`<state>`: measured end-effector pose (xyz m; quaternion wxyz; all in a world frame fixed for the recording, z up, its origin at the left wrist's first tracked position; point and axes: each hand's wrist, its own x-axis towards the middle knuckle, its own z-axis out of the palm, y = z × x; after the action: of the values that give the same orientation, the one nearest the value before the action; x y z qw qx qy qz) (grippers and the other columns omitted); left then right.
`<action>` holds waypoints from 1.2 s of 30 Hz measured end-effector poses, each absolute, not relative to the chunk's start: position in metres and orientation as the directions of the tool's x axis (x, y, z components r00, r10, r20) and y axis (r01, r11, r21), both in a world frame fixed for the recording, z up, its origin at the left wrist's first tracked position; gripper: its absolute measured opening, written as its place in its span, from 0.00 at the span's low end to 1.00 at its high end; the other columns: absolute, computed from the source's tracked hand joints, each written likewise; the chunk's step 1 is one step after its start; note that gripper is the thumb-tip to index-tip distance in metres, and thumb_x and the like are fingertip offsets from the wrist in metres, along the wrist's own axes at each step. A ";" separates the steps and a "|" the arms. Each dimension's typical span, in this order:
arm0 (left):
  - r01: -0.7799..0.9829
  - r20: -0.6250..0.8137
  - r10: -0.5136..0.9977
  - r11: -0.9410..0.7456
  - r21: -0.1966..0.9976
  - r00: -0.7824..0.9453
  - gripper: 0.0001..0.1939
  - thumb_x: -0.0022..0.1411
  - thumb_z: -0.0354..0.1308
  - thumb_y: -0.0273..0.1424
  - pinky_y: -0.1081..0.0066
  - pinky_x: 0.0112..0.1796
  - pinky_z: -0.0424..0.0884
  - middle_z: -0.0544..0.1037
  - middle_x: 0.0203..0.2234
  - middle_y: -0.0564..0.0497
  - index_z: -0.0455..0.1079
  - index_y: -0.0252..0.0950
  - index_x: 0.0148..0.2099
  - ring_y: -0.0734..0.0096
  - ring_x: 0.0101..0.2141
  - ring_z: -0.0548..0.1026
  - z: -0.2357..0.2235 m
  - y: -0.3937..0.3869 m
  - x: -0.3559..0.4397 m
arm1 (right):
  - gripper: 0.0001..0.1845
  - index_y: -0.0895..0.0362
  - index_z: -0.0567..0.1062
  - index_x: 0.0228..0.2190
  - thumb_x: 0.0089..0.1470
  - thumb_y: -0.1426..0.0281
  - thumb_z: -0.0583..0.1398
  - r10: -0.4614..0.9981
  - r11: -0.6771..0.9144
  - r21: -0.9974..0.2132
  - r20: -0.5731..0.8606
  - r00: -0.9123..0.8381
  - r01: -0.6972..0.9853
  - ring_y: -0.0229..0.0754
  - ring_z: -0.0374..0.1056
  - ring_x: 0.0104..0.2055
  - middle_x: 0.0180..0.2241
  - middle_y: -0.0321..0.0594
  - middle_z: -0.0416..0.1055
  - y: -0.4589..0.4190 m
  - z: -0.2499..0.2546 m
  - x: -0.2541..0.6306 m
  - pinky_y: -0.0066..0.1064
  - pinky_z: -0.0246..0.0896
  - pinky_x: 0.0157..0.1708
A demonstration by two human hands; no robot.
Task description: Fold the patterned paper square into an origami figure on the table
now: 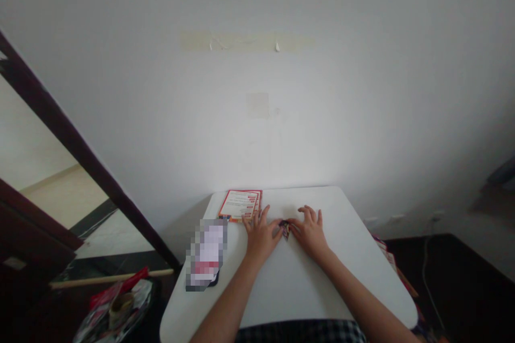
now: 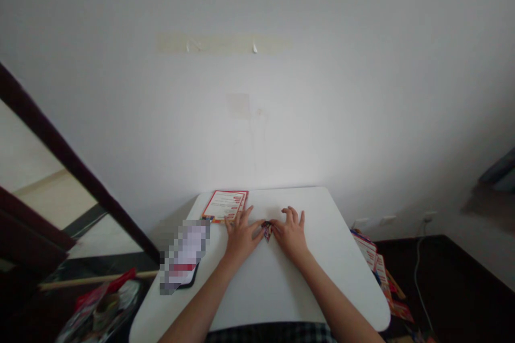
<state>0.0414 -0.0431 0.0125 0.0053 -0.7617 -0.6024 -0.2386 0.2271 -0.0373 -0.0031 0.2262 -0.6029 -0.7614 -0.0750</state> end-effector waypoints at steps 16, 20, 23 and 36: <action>0.932 0.381 0.909 -0.274 0.236 0.171 0.16 0.65 0.54 0.45 0.30 0.60 0.37 0.62 0.64 0.47 0.74 0.54 0.52 0.48 0.63 0.58 0.005 -0.044 0.046 | 0.14 0.36 0.76 0.47 0.62 0.59 0.57 0.874 0.283 -0.167 0.451 -0.182 0.944 0.52 0.51 0.64 0.57 0.42 0.61 -0.039 -0.001 0.226 0.64 0.37 0.63; 0.924 0.373 0.907 -0.297 0.242 0.194 0.16 0.66 0.52 0.45 0.30 0.60 0.35 0.61 0.65 0.50 0.73 0.57 0.53 0.48 0.63 0.58 0.007 -0.046 0.046 | 0.14 0.36 0.76 0.48 0.62 0.59 0.57 0.879 0.281 -0.160 0.439 -0.187 0.946 0.52 0.51 0.64 0.57 0.42 0.61 -0.040 0.001 0.226 0.64 0.37 0.63; 0.924 0.362 0.913 -0.288 0.251 0.186 0.16 0.66 0.52 0.45 0.29 0.60 0.34 0.61 0.66 0.51 0.73 0.59 0.53 0.47 0.64 0.56 0.008 -0.046 0.046 | 0.14 0.36 0.76 0.48 0.62 0.58 0.56 0.884 0.285 -0.172 0.428 -0.189 0.943 0.52 0.51 0.64 0.57 0.42 0.61 -0.040 0.002 0.226 0.64 0.36 0.63; 0.932 0.385 0.919 -0.210 0.294 0.086 0.15 0.61 0.58 0.48 0.27 0.59 0.35 0.62 0.64 0.50 0.77 0.57 0.48 0.45 0.63 0.55 0.007 -0.043 0.045 | 0.12 0.37 0.79 0.43 0.61 0.59 0.57 0.907 0.216 -0.283 0.412 -0.085 0.934 0.53 0.54 0.61 0.55 0.42 0.62 -0.036 -0.002 0.230 0.65 0.39 0.62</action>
<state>0.0452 -0.0428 0.0074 0.0134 -0.7368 -0.6282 -0.2496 0.2300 -0.0365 -0.0019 0.2575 -0.6254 -0.7361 -0.0263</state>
